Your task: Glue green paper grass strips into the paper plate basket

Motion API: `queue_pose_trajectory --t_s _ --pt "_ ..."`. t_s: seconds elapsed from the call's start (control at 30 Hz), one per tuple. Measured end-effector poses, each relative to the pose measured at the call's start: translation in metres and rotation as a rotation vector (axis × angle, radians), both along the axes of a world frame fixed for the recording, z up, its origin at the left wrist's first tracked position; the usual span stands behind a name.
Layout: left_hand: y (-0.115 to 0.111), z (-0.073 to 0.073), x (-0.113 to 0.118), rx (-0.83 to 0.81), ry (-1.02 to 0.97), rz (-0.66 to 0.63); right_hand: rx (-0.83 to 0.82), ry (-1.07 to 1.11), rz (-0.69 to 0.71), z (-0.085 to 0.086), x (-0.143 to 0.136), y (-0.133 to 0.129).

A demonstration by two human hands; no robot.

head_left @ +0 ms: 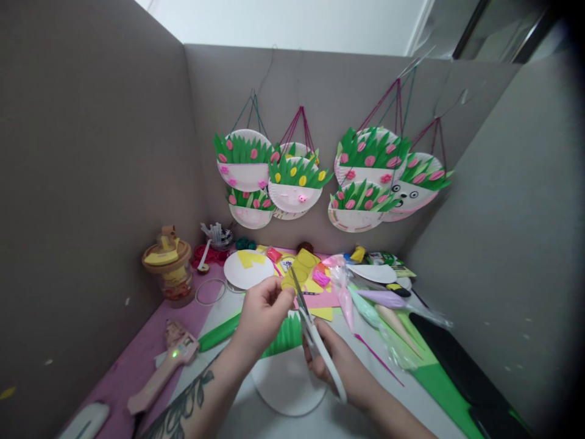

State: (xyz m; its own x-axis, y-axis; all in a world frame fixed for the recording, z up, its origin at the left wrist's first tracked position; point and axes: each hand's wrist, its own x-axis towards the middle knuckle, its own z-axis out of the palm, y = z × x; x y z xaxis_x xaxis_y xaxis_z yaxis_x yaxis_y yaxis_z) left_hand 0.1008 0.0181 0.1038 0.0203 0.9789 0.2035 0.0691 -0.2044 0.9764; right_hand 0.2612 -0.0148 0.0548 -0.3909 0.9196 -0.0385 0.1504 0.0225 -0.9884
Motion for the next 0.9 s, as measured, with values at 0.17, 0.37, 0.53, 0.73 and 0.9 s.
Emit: queue_pose_trajectory --t_s 0.17,0.37,0.53,0.73,0.9 --pt "0.0015 -0.001 -0.0013 0.015 -0.001 0.004 -0.02 0.008 0.005 0.0001 0.0002 0.0002" --pt "0.0014 0.0 -0.0028 0.015 0.04 0.009 -0.039 0.011 0.014 0.0 0.0023 0.0003" --pt "0.0018 0.0 -0.0048 0.032 0.071 -0.008 -0.049 0.014 0.001 -0.001 0.001 0.0005" --pt "0.0018 0.0015 -0.0046 0.031 0.065 0.002 -0.041 0.014 0.004 -0.0028 0.0018 0.0015" --pt "0.002 0.0021 -0.005 0.029 0.066 0.008 -0.05 -0.002 -0.004 -0.0039 0.0018 0.0024"
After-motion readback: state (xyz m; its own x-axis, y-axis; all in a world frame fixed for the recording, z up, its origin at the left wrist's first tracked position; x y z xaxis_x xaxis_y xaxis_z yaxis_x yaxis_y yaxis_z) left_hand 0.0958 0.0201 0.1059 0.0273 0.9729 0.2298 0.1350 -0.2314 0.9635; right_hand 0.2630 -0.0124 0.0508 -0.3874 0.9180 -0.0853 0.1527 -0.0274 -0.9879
